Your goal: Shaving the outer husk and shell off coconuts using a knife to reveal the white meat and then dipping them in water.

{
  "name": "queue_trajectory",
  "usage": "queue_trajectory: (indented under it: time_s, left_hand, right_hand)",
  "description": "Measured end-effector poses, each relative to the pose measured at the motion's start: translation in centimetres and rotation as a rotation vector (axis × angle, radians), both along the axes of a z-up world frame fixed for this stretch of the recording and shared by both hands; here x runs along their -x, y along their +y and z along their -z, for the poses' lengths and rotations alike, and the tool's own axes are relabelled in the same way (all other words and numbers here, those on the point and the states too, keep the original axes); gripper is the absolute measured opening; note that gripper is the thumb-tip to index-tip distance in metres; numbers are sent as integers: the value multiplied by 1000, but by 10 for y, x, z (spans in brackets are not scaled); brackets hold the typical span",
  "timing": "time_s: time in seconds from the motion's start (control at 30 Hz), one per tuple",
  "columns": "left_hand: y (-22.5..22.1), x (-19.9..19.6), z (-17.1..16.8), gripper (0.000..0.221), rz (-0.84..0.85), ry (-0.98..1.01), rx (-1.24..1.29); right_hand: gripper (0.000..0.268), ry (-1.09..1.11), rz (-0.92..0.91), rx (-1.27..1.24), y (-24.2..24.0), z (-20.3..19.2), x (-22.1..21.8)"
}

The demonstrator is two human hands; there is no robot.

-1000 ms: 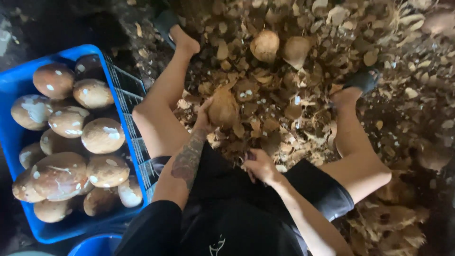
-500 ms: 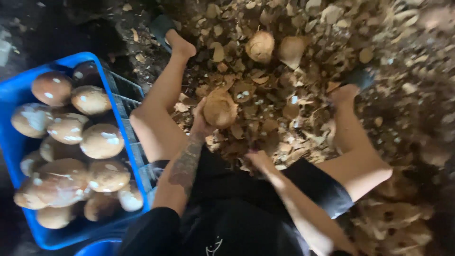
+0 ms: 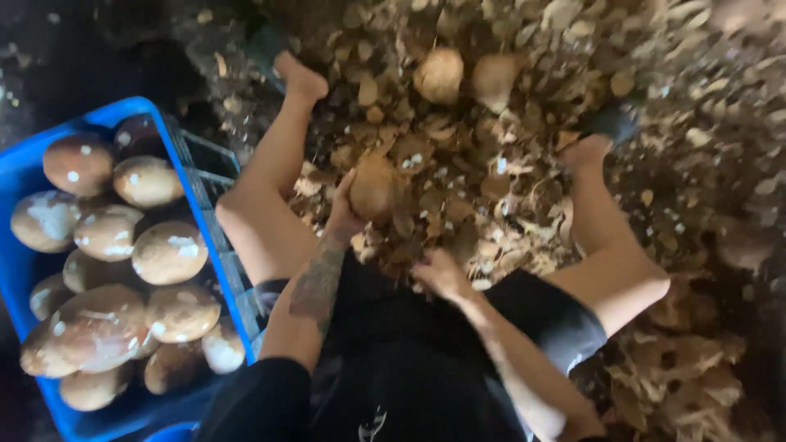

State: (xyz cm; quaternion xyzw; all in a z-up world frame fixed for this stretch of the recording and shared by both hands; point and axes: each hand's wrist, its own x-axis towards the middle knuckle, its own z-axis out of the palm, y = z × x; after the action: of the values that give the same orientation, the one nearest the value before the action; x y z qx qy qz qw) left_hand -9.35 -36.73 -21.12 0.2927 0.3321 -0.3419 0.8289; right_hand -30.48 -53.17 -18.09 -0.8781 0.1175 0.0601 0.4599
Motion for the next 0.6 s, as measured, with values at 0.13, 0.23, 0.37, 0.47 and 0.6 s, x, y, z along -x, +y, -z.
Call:
queue_trajectory:
  time_s: [0.13, 0.23, 0.37, 0.47, 0.6]
  left_hand:
    - [7, -1, 20, 69, 61, -53, -3]
    - [2, 6, -1, 77, -3, -35, 71]
    - [-9, 3, -87, 104, -46, -29, 109]
    - [22, -9, 12, 77, 109, -29, 14]
    - [17, -3, -17, 77, 238, 18, 24]
  right_hand:
    - [16, 686, 249, -402, 7, -57, -10]
    - [9, 522, 221, -502, -1, -143, -24]
    - [11, 104, 144, -681, -12, -227, -36]
    - [8, -576, -124, -883, -23, -244, -23]
    - [13, -1018, 23, -686, 4, -200, -34]
